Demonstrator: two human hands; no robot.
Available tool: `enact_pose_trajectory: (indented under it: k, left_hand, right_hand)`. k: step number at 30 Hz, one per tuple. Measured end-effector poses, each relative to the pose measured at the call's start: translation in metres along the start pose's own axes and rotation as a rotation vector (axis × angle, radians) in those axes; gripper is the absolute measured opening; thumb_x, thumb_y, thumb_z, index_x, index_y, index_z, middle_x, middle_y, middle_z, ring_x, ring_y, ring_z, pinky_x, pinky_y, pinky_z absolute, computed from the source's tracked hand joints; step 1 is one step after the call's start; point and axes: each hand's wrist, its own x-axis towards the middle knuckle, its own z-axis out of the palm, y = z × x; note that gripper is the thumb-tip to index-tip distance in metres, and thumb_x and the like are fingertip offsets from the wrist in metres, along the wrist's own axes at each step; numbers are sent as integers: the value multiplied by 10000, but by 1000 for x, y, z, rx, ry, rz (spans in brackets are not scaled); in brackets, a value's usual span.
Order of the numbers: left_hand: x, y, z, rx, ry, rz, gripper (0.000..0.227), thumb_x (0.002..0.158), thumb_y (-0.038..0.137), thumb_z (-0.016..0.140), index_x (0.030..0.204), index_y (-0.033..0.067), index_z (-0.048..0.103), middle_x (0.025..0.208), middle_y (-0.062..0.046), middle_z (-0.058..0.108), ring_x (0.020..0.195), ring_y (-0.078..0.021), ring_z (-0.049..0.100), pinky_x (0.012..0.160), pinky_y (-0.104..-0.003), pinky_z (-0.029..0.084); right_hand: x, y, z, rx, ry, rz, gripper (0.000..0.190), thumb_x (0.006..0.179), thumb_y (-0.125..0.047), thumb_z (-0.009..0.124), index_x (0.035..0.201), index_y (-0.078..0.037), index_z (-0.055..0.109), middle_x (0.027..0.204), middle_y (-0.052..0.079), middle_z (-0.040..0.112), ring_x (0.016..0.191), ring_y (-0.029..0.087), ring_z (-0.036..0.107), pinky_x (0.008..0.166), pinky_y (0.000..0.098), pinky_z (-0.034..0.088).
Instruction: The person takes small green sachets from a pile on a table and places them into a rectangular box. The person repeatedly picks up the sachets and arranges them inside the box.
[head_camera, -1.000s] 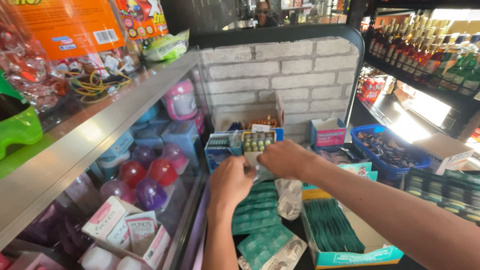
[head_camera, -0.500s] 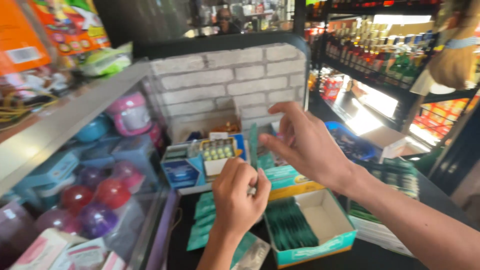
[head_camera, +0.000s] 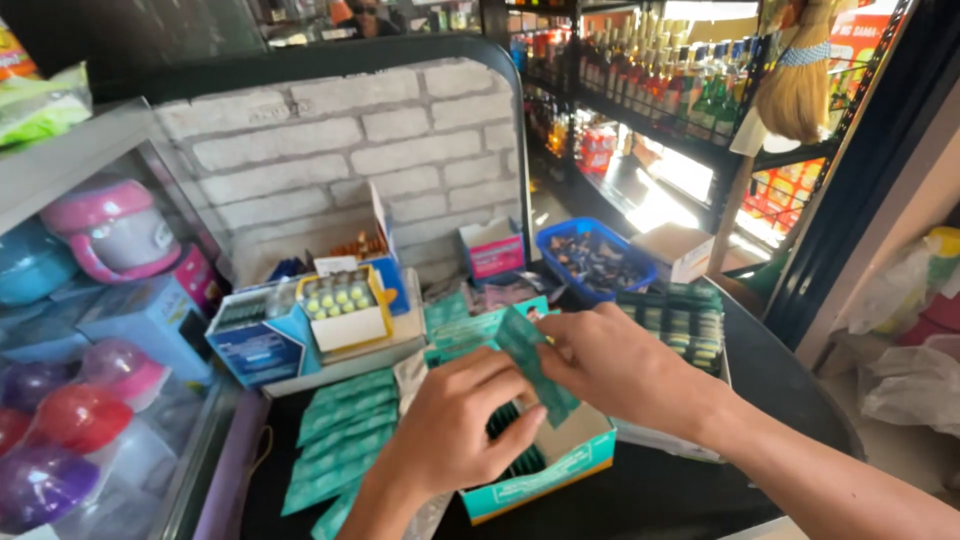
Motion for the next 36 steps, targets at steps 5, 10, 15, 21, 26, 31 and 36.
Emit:
enact_pose_trajectory:
  k: [5, 10, 15, 21, 26, 31, 36]
  left_hand:
    - [0, -11, 7, 65, -4, 51, 82, 820, 81, 709, 886, 40, 678, 922, -106, 684, 896, -322, 668, 781, -413, 547]
    - [-3, -23, 6, 119, -46, -12, 89, 785, 71, 706, 866, 37, 692, 895, -111, 689, 894, -327, 664, 790, -423, 537]
    - [-8, -30, 9, 48, -192, -117, 103, 767, 61, 701, 867, 37, 707, 910, -122, 685, 978, -347, 651, 858, -436, 513]
    - [-11, -28, 7, 25, -211, -216, 107, 800, 68, 694, 894, 18, 686, 950, -148, 675, 974, -368, 655, 833, -434, 530]
    - [-11, -30, 6, 17, -199, -204, 135, 795, 52, 680, 926, 16, 690, 978, -156, 673, 976, -382, 652, 833, -442, 531]
    - [-14, -32, 5, 20, -207, -212, 110, 814, 41, 667, 917, 12, 695, 986, -158, 674, 965, -386, 655, 831, -443, 531]
    - [-18, -43, 7, 7, -210, -190, 74, 814, 16, 662, 882, 0, 688, 926, -158, 682, 894, -391, 670, 757, -452, 539]
  right_hand:
    - [-9, 11, 6, -186, -104, -5, 180, 915, -185, 631, 832, -29, 663, 671, 196, 681, 702, 407, 697, 638, 513, 528]
    - [-10, 26, 32, -236, 34, -300, 192, 780, -133, 654, 919, -1, 649, 723, 195, 684, 696, 429, 685, 566, 527, 523]
    - [-7, 48, 62, -401, -263, -73, 161, 874, -196, 640, 854, -36, 655, 760, 182, 694, 757, 392, 701, 658, 516, 547]
    - [-6, 68, 76, -267, -242, -248, 188, 867, -106, 566, 751, -20, 686, 744, 209, 687, 760, 406, 699, 704, 524, 528]
    - [2, 38, 62, -306, -522, 63, 216, 931, -153, 498, 865, -52, 677, 771, 166, 734, 825, 349, 732, 743, 494, 543]
    - [2, 43, 66, -383, -541, 70, 219, 963, -204, 499, 965, -71, 674, 851, 179, 705, 857, 394, 700, 712, 527, 531]
    - [5, 48, 66, -216, -413, -7, 243, 944, -201, 535, 886, -31, 699, 818, 205, 719, 824, 410, 697, 708, 531, 511]
